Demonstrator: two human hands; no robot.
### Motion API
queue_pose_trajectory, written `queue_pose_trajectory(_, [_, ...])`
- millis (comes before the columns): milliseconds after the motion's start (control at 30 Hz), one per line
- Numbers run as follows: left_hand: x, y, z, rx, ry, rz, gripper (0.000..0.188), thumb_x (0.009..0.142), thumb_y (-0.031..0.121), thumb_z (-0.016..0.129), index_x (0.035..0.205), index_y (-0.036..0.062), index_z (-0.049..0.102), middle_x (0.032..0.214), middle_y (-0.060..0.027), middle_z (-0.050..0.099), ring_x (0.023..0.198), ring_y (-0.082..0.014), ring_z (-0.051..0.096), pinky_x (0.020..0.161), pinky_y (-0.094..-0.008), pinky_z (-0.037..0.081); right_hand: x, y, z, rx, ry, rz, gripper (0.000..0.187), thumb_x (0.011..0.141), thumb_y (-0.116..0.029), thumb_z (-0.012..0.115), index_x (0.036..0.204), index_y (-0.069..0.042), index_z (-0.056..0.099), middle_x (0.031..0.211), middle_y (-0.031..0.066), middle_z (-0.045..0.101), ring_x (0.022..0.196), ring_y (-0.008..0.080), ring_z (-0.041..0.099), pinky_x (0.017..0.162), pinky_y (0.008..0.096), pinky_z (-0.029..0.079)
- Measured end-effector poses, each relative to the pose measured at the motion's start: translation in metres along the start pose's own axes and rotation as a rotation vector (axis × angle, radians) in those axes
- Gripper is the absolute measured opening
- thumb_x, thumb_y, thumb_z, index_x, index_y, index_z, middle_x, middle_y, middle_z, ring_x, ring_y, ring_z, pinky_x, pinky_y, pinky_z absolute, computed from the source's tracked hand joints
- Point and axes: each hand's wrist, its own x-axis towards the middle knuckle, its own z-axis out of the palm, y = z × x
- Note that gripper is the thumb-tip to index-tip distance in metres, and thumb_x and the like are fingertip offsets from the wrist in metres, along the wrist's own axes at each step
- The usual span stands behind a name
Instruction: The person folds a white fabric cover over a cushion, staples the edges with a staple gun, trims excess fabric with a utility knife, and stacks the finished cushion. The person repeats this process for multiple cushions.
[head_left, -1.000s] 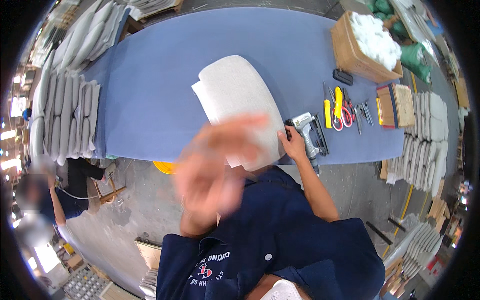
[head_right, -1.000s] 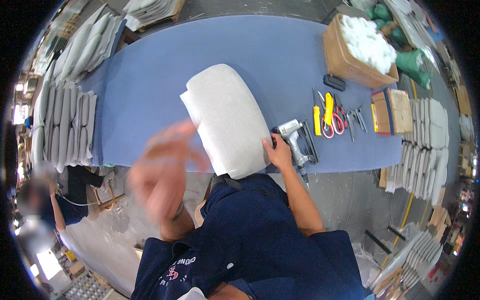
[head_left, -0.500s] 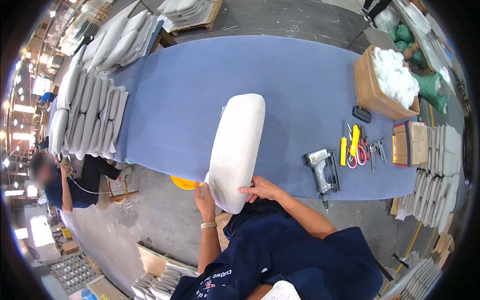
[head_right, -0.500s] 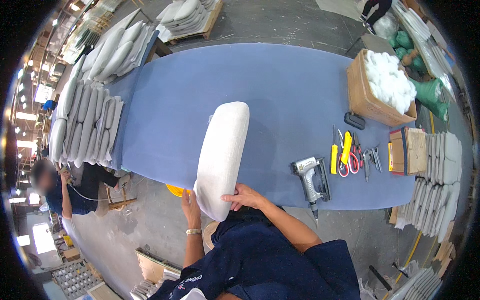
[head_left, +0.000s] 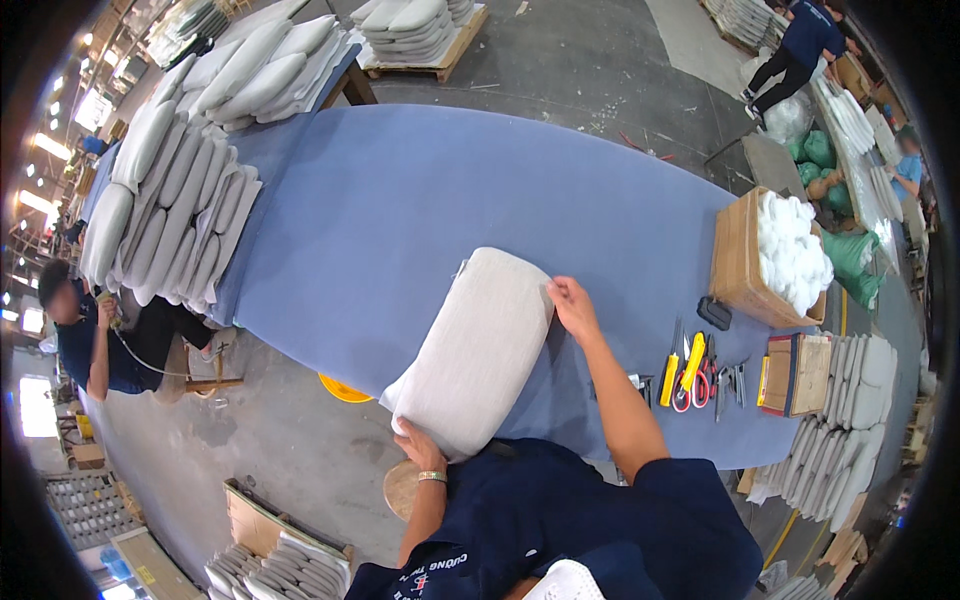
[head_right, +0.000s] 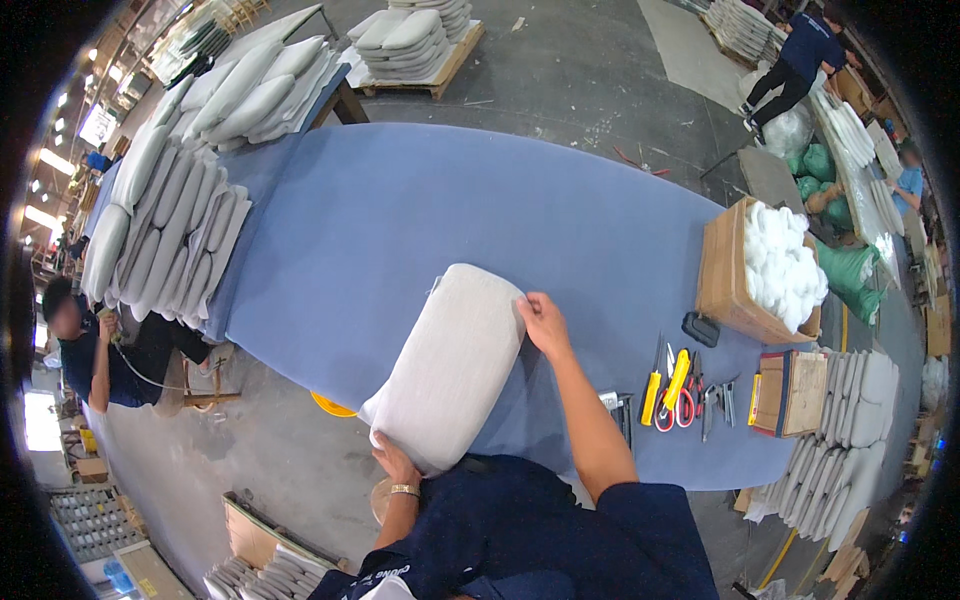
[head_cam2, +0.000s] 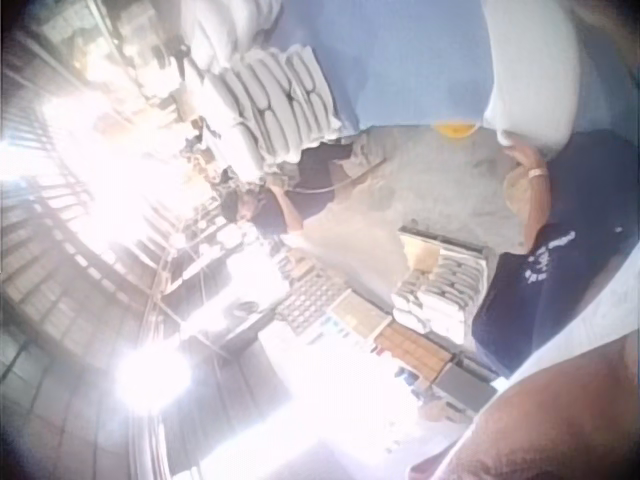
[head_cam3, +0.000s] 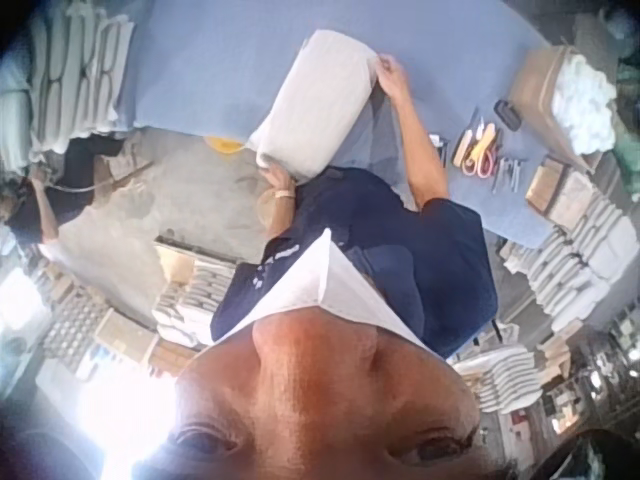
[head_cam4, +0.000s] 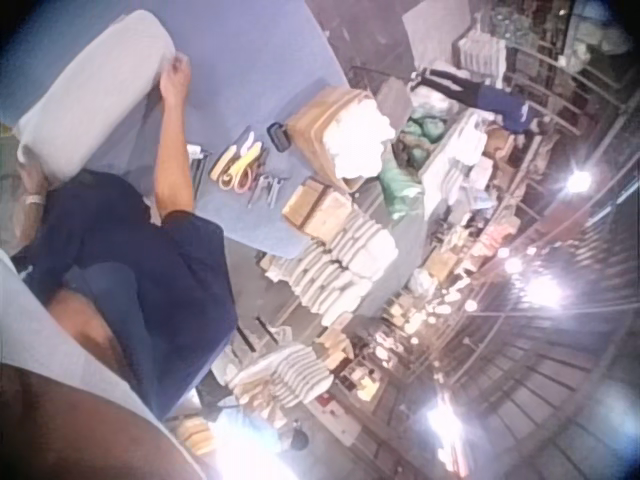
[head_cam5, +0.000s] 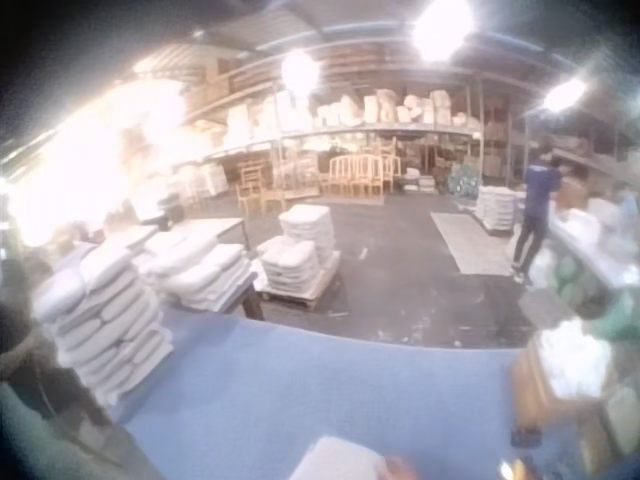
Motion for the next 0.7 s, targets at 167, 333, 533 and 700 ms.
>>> queue_pose_trajectory(167, [0.011, 0.002, 0.000, -0.022, 0.038, 0.089, 0.077, 0.108, 0.058, 0.042, 0.143, -0.0104, 0.047, 0.141, -0.0286, 0.056, 0.128, -0.0369, 0.057, 0.110, -0.0439, 0.043, 0.053, -0.054, 0.028, -0.281, -0.126, 0.062, 0.049, 0.100, -0.048, 0.063, 0.121, -0.004, 0.069, 0.113, 0.0178, 0.074, 0.107, 0.0302, 0.069, 0.092, 0.0407, 0.053])
queue_pose_trajectory(333, [0.039, 0.062, -0.002, 0.099, 0.004, 0.461, 0.070, 0.112, 0.049, 0.036, 0.145, -0.0116, 0.050, 0.144, -0.0316, 0.056, 0.129, -0.0412, 0.057, 0.110, -0.0470, 0.043, 0.027, -0.072, -0.007, -0.188, -0.015, -0.011, 0.053, 0.098, -0.053, 0.061, 0.115, -0.004, 0.071, 0.117, 0.0187, 0.074, 0.110, 0.0360, 0.069, 0.093, 0.0436, 0.053])
queue_pose_trajectory(533, [0.103, 0.170, -0.004, 0.276, -0.349, 0.373, 0.069, 0.112, 0.050, 0.035, 0.145, -0.0080, 0.052, 0.141, -0.0272, 0.061, 0.127, -0.0369, 0.061, 0.110, -0.0457, 0.045, -0.062, -0.051, -0.060, -0.097, 0.127, -0.093, 0.034, 0.099, -0.040, 0.061, 0.107, -0.009, 0.071, 0.104, 0.0140, 0.075, 0.093, 0.0321, 0.071, 0.082, 0.0454, 0.054])
queue_pose_trajectory(700, [0.097, 0.135, 0.025, 0.687, -0.155, 0.763, 0.067, 0.110, 0.048, 0.041, 0.140, -0.0112, 0.054, 0.138, -0.0310, 0.061, 0.130, -0.0429, 0.058, 0.113, -0.0474, 0.042, -0.135, 0.008, -0.130, -0.144, 0.343, 0.155, 0.029, 0.095, -0.027, 0.069, 0.118, -0.011, 0.073, 0.112, 0.0144, 0.075, 0.106, 0.0316, 0.072, 0.092, 0.0401, 0.056])
